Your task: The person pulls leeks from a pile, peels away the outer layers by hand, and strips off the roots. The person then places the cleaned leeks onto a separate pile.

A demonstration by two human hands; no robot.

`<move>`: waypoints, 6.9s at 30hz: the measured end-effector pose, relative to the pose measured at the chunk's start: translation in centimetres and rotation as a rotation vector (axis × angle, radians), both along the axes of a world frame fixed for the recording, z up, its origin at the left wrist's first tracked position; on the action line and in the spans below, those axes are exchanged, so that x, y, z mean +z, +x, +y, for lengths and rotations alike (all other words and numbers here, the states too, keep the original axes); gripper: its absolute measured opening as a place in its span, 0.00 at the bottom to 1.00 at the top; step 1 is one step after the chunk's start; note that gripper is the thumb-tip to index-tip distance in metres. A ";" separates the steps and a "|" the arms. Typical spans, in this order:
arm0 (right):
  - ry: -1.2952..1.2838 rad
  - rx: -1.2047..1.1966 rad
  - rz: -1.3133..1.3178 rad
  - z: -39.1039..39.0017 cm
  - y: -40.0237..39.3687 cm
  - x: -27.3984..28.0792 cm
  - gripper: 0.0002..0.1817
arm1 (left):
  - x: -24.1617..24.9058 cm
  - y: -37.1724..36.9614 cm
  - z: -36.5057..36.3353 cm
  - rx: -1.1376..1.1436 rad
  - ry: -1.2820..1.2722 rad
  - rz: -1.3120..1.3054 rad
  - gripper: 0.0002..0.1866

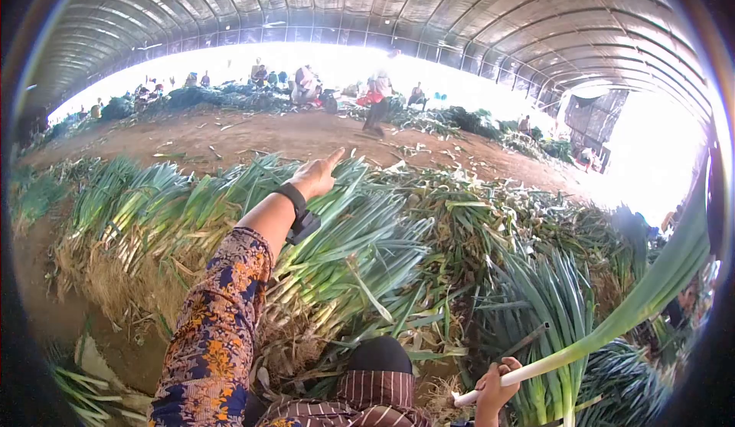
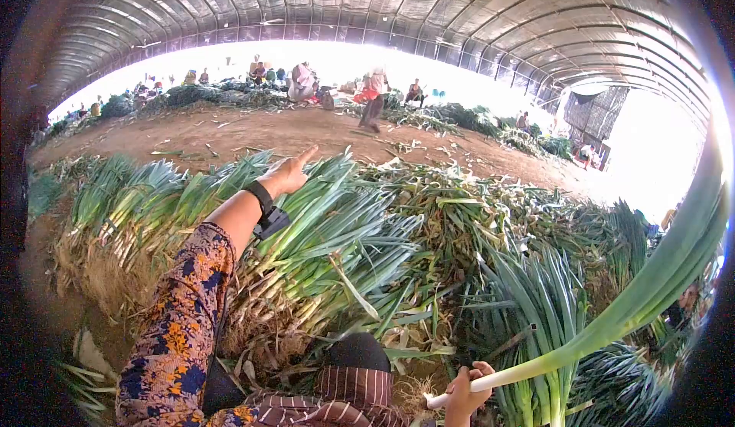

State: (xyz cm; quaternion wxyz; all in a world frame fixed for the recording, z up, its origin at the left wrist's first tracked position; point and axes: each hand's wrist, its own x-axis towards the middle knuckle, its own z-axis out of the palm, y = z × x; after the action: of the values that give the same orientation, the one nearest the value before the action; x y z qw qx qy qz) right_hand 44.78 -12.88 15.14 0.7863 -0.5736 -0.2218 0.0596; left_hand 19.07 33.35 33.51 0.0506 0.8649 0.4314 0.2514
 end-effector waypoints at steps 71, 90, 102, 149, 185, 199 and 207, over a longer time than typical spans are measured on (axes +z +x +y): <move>-1.037 -1.274 -0.299 -50.0 15.0 -1.8 0.18 | -23.5 0.7 -11.0 -0.376 -0.572 0.462 0.25; -0.988 -1.430 -0.115 -57.7 20.7 -6.6 0.32 | -24.0 -2.2 -11.9 -0.407 -0.401 0.484 0.23; -0.546 0.178 -0.462 -6.2 8.0 -1.4 0.10 | -25.9 -7.2 -15.4 -0.404 -0.451 0.553 0.25; -0.490 0.832 -0.483 41.5 -30.5 -17.6 0.21 | -34.3 -14.8 -26.6 0.476 -0.710 -0.462 0.11; -0.786 1.382 -0.322 21.1 -12.1 -2.3 0.15 | -31.5 -18.4 -23.6 0.151 -1.307 -1.210 0.26; -0.748 0.379 -1.468 27.9 0.1 1.6 0.17 | -32.0 -21.8 -25.2 0.049 -1.295 -1.447 0.13; -0.746 1.724 0.160 32.5 -22.8 -7.3 0.22 | -28.4 -20.6 -30.2 -0.281 -1.393 -1.846 0.13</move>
State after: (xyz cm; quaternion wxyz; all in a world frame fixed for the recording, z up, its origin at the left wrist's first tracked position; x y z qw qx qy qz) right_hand 22.03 19.63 7.79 0.2496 -0.4204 -0.4818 0.7272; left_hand -1.50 3.15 5.08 0.8372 0.1785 0.1757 0.4862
